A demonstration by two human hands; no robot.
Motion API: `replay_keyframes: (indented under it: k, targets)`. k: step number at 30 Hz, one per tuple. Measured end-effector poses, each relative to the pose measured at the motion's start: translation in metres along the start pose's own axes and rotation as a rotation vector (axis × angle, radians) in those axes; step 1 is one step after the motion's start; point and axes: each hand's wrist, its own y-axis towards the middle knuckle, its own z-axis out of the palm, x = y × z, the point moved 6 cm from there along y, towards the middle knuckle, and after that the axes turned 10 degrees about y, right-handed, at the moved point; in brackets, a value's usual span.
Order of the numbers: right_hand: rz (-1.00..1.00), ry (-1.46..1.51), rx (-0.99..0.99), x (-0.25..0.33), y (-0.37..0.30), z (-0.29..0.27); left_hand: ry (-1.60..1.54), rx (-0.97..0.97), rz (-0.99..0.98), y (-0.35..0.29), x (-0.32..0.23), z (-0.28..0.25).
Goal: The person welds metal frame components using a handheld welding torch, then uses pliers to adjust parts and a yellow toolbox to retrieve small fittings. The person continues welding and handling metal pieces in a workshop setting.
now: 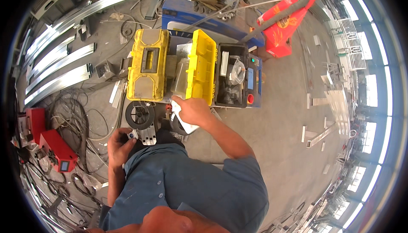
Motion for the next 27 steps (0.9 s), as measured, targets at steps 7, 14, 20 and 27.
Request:
replay_keyframes:
  k: [7,14,20,27]
  targets:
    - [0.050,-0.322,-0.090,-0.041,0.004,0.023,-0.035,0.072,-0.012,-0.002,0.002,0.001]
    - [-0.002,-0.112,-0.252,-0.077,-0.034,0.000,0.003,0.125,0.029,0.003,-0.007,0.014]
    - [0.311,0.598,-0.430,-0.200,-0.098,-0.055,0.039,0.095,0.090,0.009,-0.012,0.021]
    - [0.609,0.320,-0.641,-0.303,-0.186,-0.093,-0.015,0.168,0.080,0.018,-0.017,0.038]
